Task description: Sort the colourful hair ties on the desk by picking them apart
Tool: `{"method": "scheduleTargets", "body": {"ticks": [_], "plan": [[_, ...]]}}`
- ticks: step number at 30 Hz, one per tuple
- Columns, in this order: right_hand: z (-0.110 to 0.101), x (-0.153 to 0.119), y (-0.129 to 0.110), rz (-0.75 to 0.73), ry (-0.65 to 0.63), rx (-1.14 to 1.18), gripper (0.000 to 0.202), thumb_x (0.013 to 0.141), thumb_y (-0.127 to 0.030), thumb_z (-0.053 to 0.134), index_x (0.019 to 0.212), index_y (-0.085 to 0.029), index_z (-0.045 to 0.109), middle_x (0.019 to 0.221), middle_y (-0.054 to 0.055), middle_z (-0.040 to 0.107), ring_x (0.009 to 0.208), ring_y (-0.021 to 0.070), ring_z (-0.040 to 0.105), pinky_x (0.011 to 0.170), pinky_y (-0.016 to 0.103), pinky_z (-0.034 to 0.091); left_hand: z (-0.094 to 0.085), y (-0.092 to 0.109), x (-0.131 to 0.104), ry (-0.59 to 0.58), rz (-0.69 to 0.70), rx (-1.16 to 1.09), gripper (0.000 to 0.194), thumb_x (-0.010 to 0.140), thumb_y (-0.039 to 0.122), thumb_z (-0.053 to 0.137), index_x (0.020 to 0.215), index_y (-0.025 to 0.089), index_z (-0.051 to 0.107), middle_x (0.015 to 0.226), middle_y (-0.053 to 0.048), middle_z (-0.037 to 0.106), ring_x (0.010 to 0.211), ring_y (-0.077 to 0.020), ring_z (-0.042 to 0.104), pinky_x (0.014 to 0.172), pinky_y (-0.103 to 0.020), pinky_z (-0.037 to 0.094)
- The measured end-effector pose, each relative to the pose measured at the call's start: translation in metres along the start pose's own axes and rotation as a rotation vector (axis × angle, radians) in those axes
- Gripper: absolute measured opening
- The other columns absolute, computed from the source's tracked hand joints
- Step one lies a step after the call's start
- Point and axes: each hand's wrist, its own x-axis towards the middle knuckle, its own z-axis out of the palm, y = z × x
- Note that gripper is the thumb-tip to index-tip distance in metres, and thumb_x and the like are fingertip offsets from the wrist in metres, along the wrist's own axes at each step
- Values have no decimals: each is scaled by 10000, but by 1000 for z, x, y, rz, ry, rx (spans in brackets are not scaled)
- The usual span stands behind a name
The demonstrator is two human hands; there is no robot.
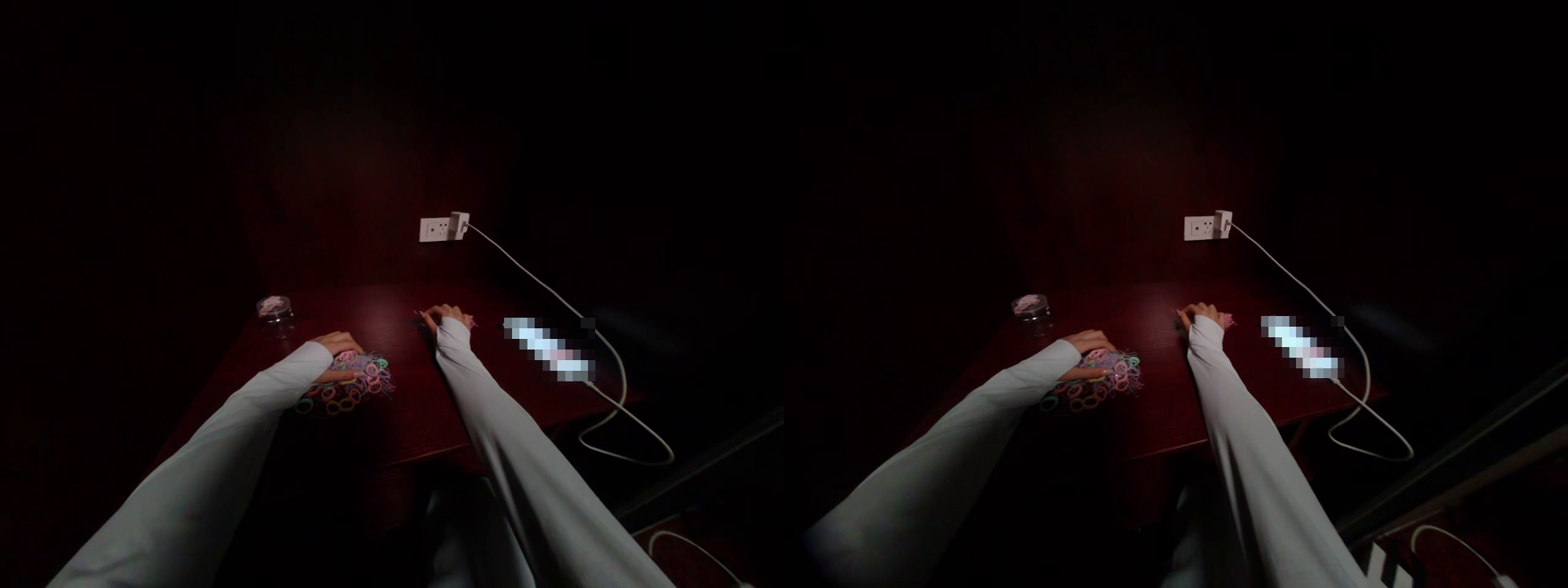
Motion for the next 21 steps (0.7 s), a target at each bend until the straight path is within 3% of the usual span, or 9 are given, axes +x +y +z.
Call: {"method": "scheduleTargets", "body": {"ticks": [3,8,14,18,21], "plan": [[-5,-1,9,-25,-32,-116,306,987,-450,576,928,-233,783,995,93,708,987,258,495,832,366,277,-2,3,0,24,-2,23,478,878,604,656,1141,209,715,1101,-66,684,1032,-251,640,905,-348,480],[-10,-4,3,15,-100,-165,319,987,-469,579,964,-239,798,1061,98,710,1068,290,509,880,400,290,-10,10,0,-15,0,54,496,889,616,641,1191,228,699,1134,-62,682,1060,-244,628,920,-340,472],[-14,-4,-10,113,10,-87,365,1033,-417,482,973,-216,781,1036,110,717,1058,286,547,886,395,327,-12,11,0,-28,-15,63,496,890,621,637,1195,235,696,1144,-63,680,1066,-245,624,919,-345,468],[-9,-7,-20,-73,39,119,314,1013,-385,515,932,-217,768,974,94,724,988,258,570,874,374,359,-10,10,1,-32,-12,54,491,888,613,644,1196,234,699,1145,-64,684,1065,-249,628,921,-347,469],[-1,-14,-33,-320,-120,455,290,989,-425,556,953,-242,778,922,51,722,866,202,580,851,338,397,-9,11,3,-28,-20,54,500,889,622,637,1198,232,695,1149,-64,684,1067,-245,630,923,-344,469]]}}
